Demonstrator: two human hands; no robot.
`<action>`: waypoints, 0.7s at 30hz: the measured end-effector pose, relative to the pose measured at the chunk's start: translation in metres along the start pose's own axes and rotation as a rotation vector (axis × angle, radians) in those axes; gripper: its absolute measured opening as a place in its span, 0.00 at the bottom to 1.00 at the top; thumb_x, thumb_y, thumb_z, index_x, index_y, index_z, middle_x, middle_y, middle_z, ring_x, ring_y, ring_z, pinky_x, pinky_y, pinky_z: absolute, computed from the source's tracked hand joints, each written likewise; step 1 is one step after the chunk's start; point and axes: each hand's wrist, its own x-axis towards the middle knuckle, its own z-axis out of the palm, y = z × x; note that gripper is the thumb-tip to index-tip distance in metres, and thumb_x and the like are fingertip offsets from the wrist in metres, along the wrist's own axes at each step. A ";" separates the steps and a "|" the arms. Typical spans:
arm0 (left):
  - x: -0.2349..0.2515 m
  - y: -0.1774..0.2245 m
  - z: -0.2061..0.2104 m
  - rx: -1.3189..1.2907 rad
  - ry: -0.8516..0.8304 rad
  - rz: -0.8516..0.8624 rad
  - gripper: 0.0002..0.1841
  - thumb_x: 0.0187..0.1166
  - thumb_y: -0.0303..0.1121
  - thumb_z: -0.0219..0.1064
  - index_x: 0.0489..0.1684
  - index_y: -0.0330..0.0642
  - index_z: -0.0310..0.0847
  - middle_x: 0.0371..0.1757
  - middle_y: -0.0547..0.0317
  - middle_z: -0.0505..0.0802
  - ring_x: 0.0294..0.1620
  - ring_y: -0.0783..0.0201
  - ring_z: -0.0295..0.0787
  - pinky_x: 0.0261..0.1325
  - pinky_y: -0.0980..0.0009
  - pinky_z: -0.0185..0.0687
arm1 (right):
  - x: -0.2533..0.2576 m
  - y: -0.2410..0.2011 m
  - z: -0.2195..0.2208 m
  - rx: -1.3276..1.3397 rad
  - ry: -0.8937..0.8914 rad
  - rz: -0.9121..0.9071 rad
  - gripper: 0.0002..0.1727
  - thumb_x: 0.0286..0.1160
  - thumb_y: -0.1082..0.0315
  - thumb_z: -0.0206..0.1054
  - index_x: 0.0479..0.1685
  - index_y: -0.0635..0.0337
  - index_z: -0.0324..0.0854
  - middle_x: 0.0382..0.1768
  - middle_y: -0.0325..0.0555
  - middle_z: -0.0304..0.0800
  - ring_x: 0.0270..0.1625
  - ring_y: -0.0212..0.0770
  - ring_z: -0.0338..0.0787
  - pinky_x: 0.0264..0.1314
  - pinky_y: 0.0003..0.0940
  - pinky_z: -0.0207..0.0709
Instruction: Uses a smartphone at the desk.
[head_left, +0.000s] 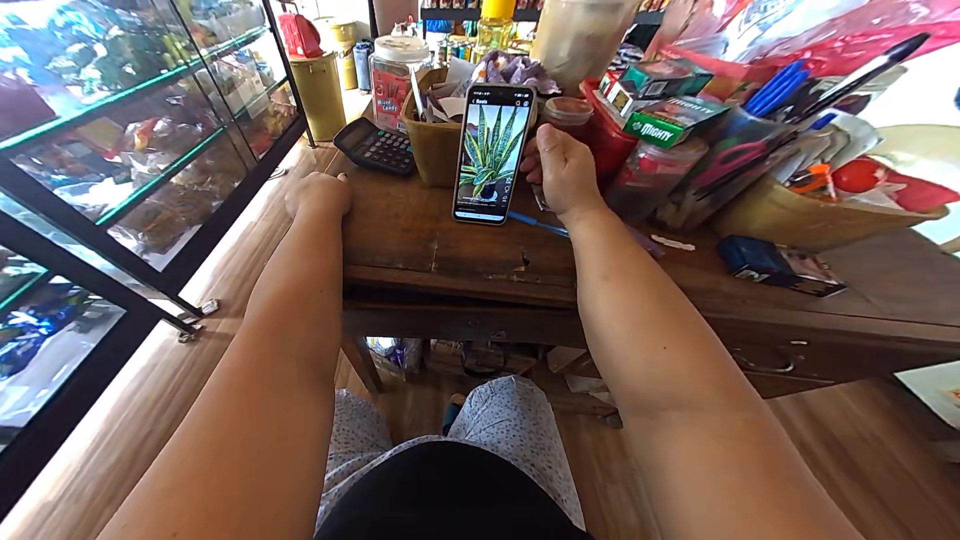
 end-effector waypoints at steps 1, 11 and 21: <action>0.000 0.000 0.000 0.002 -0.002 -0.005 0.38 0.91 0.59 0.41 0.62 0.30 0.83 0.71 0.32 0.85 0.76 0.36 0.80 0.68 0.30 0.71 | 0.000 0.000 0.001 -0.003 -0.022 -0.016 0.31 0.97 0.51 0.40 0.55 0.69 0.83 0.43 0.52 0.89 0.43 0.37 0.89 0.53 0.36 0.82; 0.002 -0.001 0.000 -0.022 0.007 -0.007 0.37 0.91 0.59 0.43 0.58 0.31 0.86 0.69 0.33 0.87 0.74 0.36 0.82 0.67 0.30 0.72 | 0.002 0.002 0.006 0.156 -0.224 0.027 0.24 0.90 0.51 0.56 0.66 0.65 0.73 0.50 0.48 0.87 0.48 0.33 0.86 0.53 0.34 0.80; 0.004 -0.002 0.001 -0.048 0.001 -0.015 0.37 0.90 0.60 0.44 0.62 0.31 0.84 0.70 0.32 0.86 0.75 0.35 0.80 0.68 0.29 0.71 | -0.002 0.003 0.001 0.392 -0.564 0.134 0.30 0.73 0.73 0.63 0.78 0.64 0.67 0.67 0.50 0.80 0.63 0.33 0.84 0.62 0.30 0.81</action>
